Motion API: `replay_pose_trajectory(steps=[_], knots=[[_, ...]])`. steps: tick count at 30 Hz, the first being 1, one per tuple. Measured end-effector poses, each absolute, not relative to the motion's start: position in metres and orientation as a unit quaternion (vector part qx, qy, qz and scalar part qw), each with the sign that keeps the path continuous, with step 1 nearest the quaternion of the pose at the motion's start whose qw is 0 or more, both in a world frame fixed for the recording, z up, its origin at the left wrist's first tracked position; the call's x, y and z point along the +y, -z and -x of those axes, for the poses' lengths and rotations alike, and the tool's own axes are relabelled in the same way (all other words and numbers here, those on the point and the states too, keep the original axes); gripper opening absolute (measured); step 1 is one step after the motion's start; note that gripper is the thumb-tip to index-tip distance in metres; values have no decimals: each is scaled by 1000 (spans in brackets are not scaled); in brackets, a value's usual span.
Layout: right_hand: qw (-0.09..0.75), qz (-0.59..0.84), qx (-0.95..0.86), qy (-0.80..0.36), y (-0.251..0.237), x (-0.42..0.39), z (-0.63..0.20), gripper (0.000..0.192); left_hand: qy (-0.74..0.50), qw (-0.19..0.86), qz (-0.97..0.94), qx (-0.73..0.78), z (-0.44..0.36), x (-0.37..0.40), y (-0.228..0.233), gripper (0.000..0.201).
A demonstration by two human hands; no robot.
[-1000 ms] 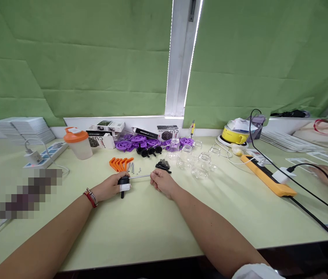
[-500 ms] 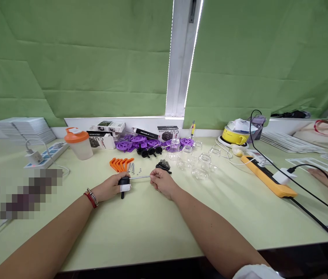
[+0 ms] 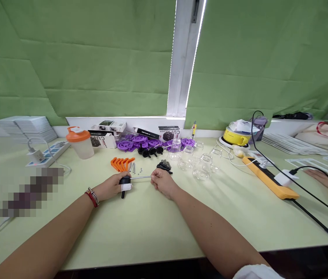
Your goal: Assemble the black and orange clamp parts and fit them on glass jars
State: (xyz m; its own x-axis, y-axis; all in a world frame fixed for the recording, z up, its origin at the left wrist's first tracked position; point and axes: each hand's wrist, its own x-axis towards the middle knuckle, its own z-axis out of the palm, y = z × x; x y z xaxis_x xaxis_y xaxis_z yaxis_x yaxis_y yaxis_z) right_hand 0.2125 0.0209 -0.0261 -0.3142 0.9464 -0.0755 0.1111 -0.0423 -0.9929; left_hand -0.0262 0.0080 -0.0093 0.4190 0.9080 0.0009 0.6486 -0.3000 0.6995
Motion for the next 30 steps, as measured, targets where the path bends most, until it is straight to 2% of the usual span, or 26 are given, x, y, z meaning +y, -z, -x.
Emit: replay_pose_trajectory(steps=[9, 14, 18, 23, 27, 30], knots=[[367, 453, -589, -559, 29, 22, -212, 13, -200, 318, -779, 502, 26, 7, 8, 38], [375, 472, -599, -527, 31, 21, -213, 21, -226, 329, -768, 500, 25, 5, 7, 36], [375, 493, -696, -365, 21, 4, -208, 25, -259, 372, -706, 545, 23, 4, 7, 35], [239, 469, -838, -145, 0, -29, -180, 36, -318, 258, -726, 552, 14, 3, 6, 29], [151, 484, -859, -69, -6, -31, -156, 30, -323, 219, -719, 575, 6, 0, 7, 21], [141, 493, -857, -44, -4, -22, -147, 25, -319, 208, -714, 588, 3, -2, 6, 18]])
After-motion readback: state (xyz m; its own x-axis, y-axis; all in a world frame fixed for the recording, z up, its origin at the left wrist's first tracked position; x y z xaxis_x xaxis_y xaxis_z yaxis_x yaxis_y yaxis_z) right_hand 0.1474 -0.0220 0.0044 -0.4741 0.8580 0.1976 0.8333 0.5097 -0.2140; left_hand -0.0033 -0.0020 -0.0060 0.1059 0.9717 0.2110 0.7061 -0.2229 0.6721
